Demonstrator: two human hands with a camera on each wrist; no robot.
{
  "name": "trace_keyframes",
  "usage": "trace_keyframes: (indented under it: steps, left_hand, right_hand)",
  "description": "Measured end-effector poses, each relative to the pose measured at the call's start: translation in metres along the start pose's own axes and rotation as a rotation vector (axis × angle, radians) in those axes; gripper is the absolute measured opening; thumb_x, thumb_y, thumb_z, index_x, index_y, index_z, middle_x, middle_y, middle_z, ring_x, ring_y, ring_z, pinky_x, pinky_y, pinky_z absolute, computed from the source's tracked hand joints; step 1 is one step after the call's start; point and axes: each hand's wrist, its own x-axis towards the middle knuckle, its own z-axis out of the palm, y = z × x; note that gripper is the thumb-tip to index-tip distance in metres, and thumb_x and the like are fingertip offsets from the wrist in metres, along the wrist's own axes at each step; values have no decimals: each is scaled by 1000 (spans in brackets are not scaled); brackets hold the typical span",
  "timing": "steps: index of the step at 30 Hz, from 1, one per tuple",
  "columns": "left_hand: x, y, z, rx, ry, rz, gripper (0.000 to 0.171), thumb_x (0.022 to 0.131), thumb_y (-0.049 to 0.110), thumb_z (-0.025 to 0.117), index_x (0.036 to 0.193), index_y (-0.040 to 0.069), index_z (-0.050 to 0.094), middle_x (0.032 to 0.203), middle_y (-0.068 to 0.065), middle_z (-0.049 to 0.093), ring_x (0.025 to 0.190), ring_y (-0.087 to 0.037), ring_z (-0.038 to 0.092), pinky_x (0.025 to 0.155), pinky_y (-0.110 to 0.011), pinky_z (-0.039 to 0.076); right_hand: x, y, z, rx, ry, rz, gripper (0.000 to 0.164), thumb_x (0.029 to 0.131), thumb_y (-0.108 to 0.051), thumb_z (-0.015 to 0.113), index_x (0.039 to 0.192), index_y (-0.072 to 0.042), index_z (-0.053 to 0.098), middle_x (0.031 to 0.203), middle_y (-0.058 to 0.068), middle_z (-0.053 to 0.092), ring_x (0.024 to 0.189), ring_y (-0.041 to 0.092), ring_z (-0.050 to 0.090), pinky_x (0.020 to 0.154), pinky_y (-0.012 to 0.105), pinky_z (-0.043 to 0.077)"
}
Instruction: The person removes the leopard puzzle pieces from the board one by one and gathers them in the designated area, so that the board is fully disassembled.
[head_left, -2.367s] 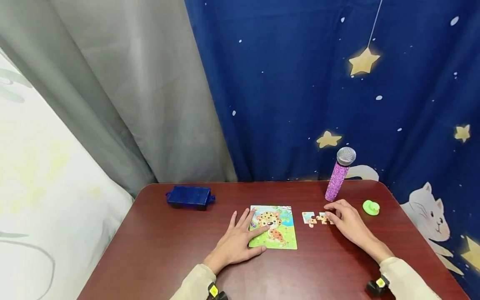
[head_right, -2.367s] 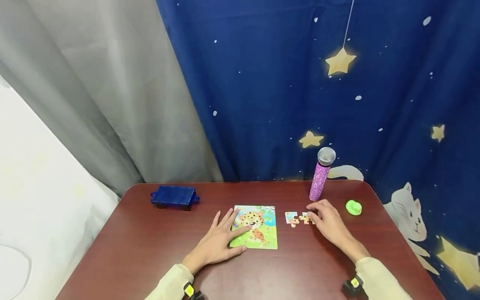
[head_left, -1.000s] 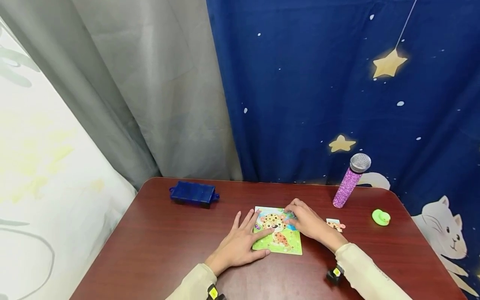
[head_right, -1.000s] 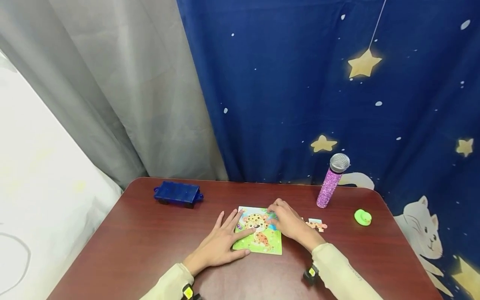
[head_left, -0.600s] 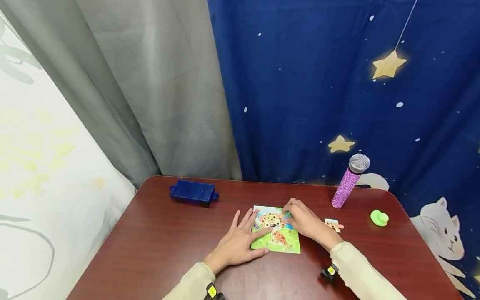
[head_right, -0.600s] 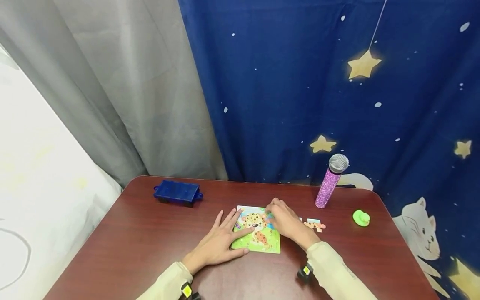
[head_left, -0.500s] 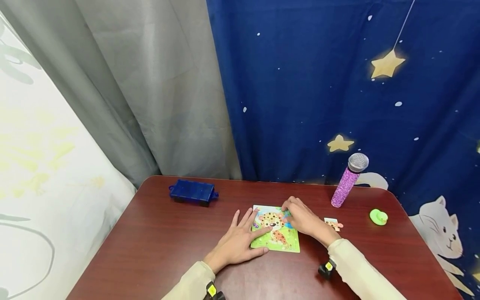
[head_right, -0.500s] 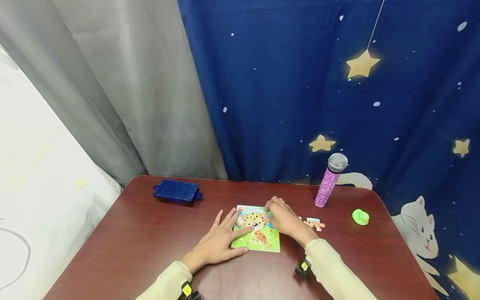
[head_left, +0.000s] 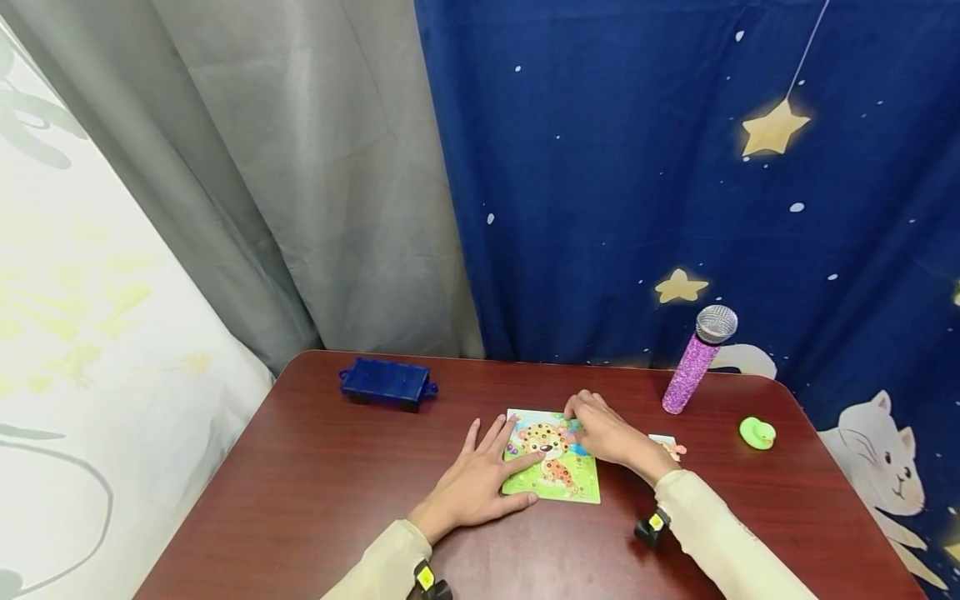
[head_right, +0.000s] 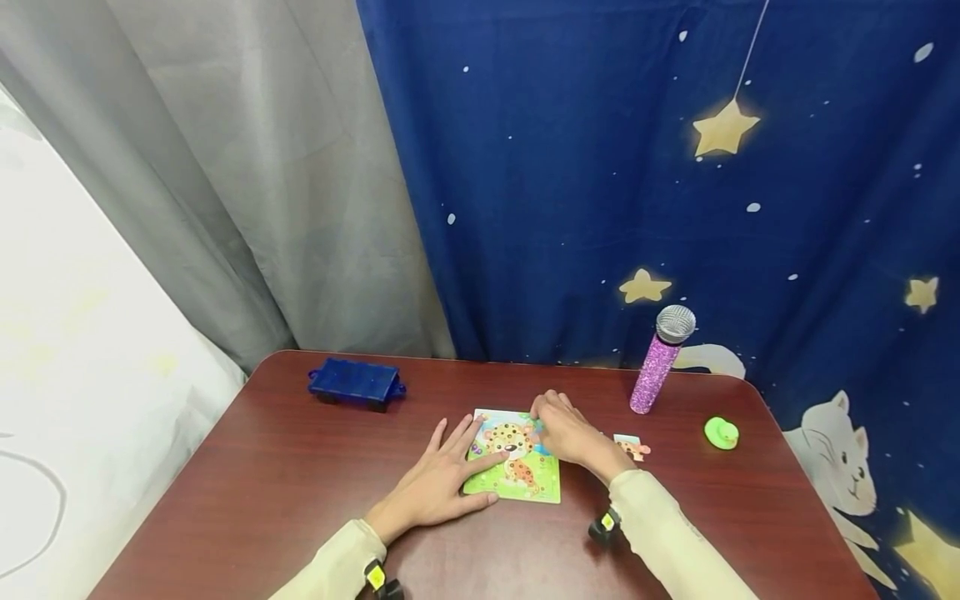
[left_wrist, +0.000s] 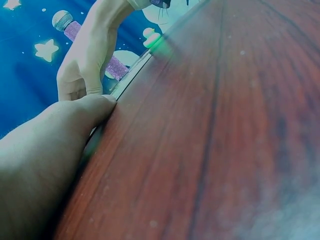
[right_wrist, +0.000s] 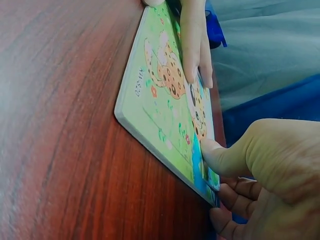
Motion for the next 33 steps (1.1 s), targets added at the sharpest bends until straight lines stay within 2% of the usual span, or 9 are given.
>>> trace_keyframes:
  steps: [6,12,14,18,22,27,31,33]
  left_hand:
    - [0,0,0,-3,-2,-2,67,107,80,39,165,47,49,181,-21,21,169,-39,16,128,-76,13]
    - [0,0,-2,0,-1,0,67,107,79,40,165,46,50,181,-21,22,169,-40,17,128,-76,13]
    - [0,0,-2,0,-3,-2,67,107,79,41,165,46,50,181,-20,22,169,-40,17,128,-76,13]
    - [-1,0,-2,-6,-10,-5,66,107,78,42,165,47,50,182,-20,21,169,-40,16,128,-76,12]
    - [0,1,-1,-10,-10,-3,66,107,78,43,165,47,50,182,-19,20,169,-39,15,129,-76,12]
    - [0,1,0,-21,-10,0,67,107,79,41,165,48,49,182,-20,19,170,-39,14,129,-76,11]
    - [-1,0,-1,-36,-17,3,66,107,79,40,166,49,47,182,-22,17,170,-40,12,129,-76,9]
    - [-2,-1,-3,-39,-16,5,66,107,78,41,166,49,46,182,-24,16,170,-42,10,129,-75,9]
  right_hand:
    - [-2,3,2,19,51,-15,23,97,-3,82,107,-9,62,109,3,60,108,26,53,95,48,50]
    - [-8,5,2,70,158,-10,34,94,-5,86,124,-7,71,111,2,65,110,25,60,97,50,54]
    - [-9,9,2,93,208,-36,34,93,-2,86,125,-5,74,111,2,67,105,23,63,92,46,56]
    - [-12,15,1,177,290,-88,30,91,7,84,119,-1,78,108,7,70,91,18,64,78,30,56]
    - [-19,18,0,253,296,-59,23,93,7,83,114,0,77,104,8,71,86,13,64,76,23,56]
    - [-27,17,-1,286,281,-1,17,96,3,82,110,-6,79,100,0,76,88,14,68,79,26,60]
    - [-32,19,1,308,321,5,18,95,2,83,109,-10,80,96,-1,78,84,12,70,76,26,60]
    - [-34,20,2,335,345,8,17,95,1,83,109,-10,81,93,-1,77,78,10,67,70,25,58]
